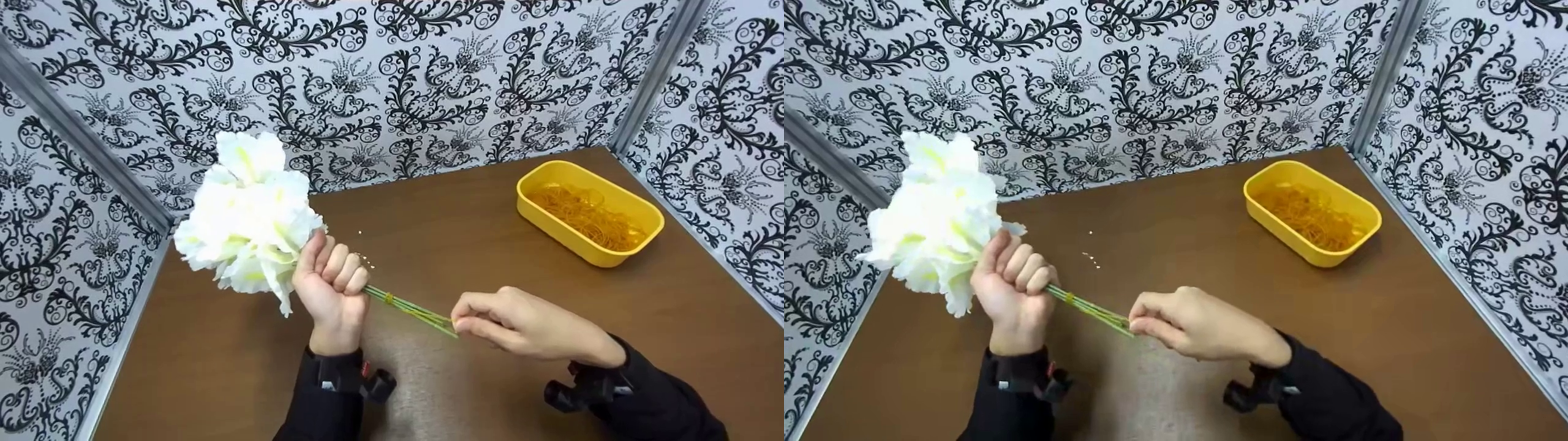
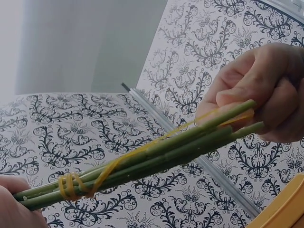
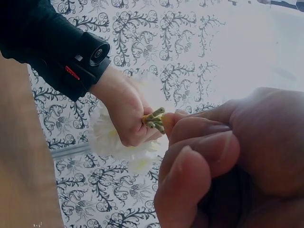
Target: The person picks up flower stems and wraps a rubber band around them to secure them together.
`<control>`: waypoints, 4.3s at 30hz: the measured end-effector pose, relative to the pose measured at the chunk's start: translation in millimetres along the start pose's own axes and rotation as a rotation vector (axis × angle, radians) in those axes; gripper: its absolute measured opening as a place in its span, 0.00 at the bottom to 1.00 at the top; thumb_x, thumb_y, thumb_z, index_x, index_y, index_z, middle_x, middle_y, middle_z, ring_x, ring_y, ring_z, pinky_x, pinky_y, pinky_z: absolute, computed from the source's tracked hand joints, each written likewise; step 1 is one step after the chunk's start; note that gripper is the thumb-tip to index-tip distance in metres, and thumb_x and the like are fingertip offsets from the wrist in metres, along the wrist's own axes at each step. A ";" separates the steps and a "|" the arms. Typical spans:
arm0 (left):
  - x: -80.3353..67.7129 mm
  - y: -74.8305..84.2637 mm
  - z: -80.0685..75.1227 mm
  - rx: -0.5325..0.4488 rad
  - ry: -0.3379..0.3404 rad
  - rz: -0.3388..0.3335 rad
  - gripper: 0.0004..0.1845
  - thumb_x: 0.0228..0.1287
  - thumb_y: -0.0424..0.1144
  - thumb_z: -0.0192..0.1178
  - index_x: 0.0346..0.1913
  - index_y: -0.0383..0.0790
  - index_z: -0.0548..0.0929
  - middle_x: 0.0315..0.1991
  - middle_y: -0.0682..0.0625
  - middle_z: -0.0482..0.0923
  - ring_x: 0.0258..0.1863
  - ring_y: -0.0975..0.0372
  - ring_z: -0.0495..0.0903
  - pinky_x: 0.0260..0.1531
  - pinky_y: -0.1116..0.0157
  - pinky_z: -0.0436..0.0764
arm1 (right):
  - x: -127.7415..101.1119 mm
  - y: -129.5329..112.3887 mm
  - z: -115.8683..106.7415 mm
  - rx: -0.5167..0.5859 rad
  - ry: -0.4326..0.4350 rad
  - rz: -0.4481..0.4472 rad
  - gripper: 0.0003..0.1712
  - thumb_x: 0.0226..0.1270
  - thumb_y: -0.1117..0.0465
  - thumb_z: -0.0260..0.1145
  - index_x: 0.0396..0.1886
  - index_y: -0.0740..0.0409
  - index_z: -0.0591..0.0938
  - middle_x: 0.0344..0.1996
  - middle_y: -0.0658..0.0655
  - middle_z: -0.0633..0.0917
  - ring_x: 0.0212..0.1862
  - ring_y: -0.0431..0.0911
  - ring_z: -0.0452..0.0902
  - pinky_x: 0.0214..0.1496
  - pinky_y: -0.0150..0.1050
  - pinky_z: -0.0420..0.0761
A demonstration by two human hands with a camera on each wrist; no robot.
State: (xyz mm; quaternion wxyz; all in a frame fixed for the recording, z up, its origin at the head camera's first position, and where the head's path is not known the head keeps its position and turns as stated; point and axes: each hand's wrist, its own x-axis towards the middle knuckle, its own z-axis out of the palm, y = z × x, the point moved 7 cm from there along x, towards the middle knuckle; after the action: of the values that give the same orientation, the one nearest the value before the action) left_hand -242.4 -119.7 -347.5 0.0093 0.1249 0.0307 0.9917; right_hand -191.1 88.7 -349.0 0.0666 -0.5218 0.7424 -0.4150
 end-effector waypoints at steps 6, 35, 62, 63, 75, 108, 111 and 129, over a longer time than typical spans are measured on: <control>-0.9 -2.4 1.8 -0.006 0.009 -0.019 0.25 0.79 0.38 0.42 0.18 0.48 0.52 0.12 0.58 0.47 0.11 0.69 0.44 0.09 0.74 0.46 | -1.0 0.1 -4.6 -0.033 0.034 0.005 0.08 0.78 0.66 0.59 0.45 0.47 0.80 0.21 0.44 0.72 0.24 0.30 0.63 0.24 0.24 0.65; -9.2 -71.5 -34.5 0.179 0.143 -0.284 0.26 0.80 0.40 0.41 0.16 0.49 0.60 0.11 0.61 0.52 0.09 0.71 0.48 0.09 0.76 0.47 | 14.9 9.4 8.2 -0.258 0.270 -0.151 0.05 0.72 0.65 0.67 0.44 0.52 0.84 0.25 0.44 0.82 0.23 0.32 0.72 0.24 0.22 0.71; 3.3 -79.1 -78.4 0.666 0.183 -0.494 0.05 0.75 0.34 0.48 0.37 0.42 0.70 0.28 0.54 0.62 0.21 0.67 0.58 0.21 0.74 0.60 | 13.3 57.0 50.4 -0.315 0.068 0.180 0.20 0.81 0.46 0.54 0.25 0.46 0.72 0.19 0.38 0.64 0.22 0.32 0.62 0.24 0.28 0.63; 3.9 -79.6 -80.5 0.681 0.180 -0.503 0.04 0.74 0.34 0.49 0.38 0.42 0.70 0.29 0.53 0.62 0.22 0.66 0.59 0.22 0.74 0.61 | 12.3 60.1 52.1 -0.319 0.067 0.199 0.21 0.81 0.45 0.55 0.25 0.46 0.72 0.19 0.38 0.65 0.22 0.32 0.62 0.24 0.28 0.64; 11.4 -84.1 -117.5 0.854 0.153 -0.560 0.11 0.64 0.28 0.47 0.49 0.31 0.68 0.39 0.45 0.71 0.33 0.57 0.71 0.34 0.66 0.76 | 1.4 99.1 72.8 -0.352 0.016 0.367 0.18 0.80 0.45 0.56 0.28 0.46 0.75 0.19 0.37 0.71 0.30 0.39 0.77 0.54 0.62 0.74; 12.9 -72.8 -190.4 1.068 0.028 -0.623 0.25 0.70 0.24 0.59 0.67 0.22 0.65 0.41 0.40 0.82 0.40 0.54 0.85 0.47 0.58 0.85 | -0.9 135.0 84.2 -0.460 0.003 0.466 0.19 0.71 0.43 0.66 0.21 0.42 0.78 0.15 0.36 0.72 0.19 0.34 0.69 0.53 0.90 0.47; 13.5 -73.9 -190.2 1.063 0.023 -0.619 0.25 0.70 0.23 0.59 0.66 0.22 0.65 0.41 0.40 0.82 0.39 0.54 0.85 0.46 0.58 0.85 | -1.6 136.2 84.0 -0.457 0.000 0.468 0.18 0.72 0.43 0.66 0.21 0.42 0.79 0.15 0.36 0.73 0.20 0.34 0.70 0.53 0.90 0.47; 11.2 -67.2 -190.3 1.123 0.135 -0.549 0.32 0.72 0.29 0.59 0.72 0.21 0.58 0.52 0.30 0.77 0.47 0.49 0.84 0.52 0.56 0.84 | -2.6 139.8 81.7 -0.415 -0.024 0.463 0.20 0.78 0.38 0.55 0.28 0.41 0.80 0.17 0.36 0.74 0.25 0.37 0.76 0.54 0.89 0.49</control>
State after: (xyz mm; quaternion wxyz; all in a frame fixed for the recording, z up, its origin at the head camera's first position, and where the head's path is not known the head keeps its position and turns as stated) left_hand -299.8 -63.5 -533.0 0.1946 0.0354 0.5785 0.7913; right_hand -247.1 61.8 -498.6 0.0601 -0.3462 0.9095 -0.2222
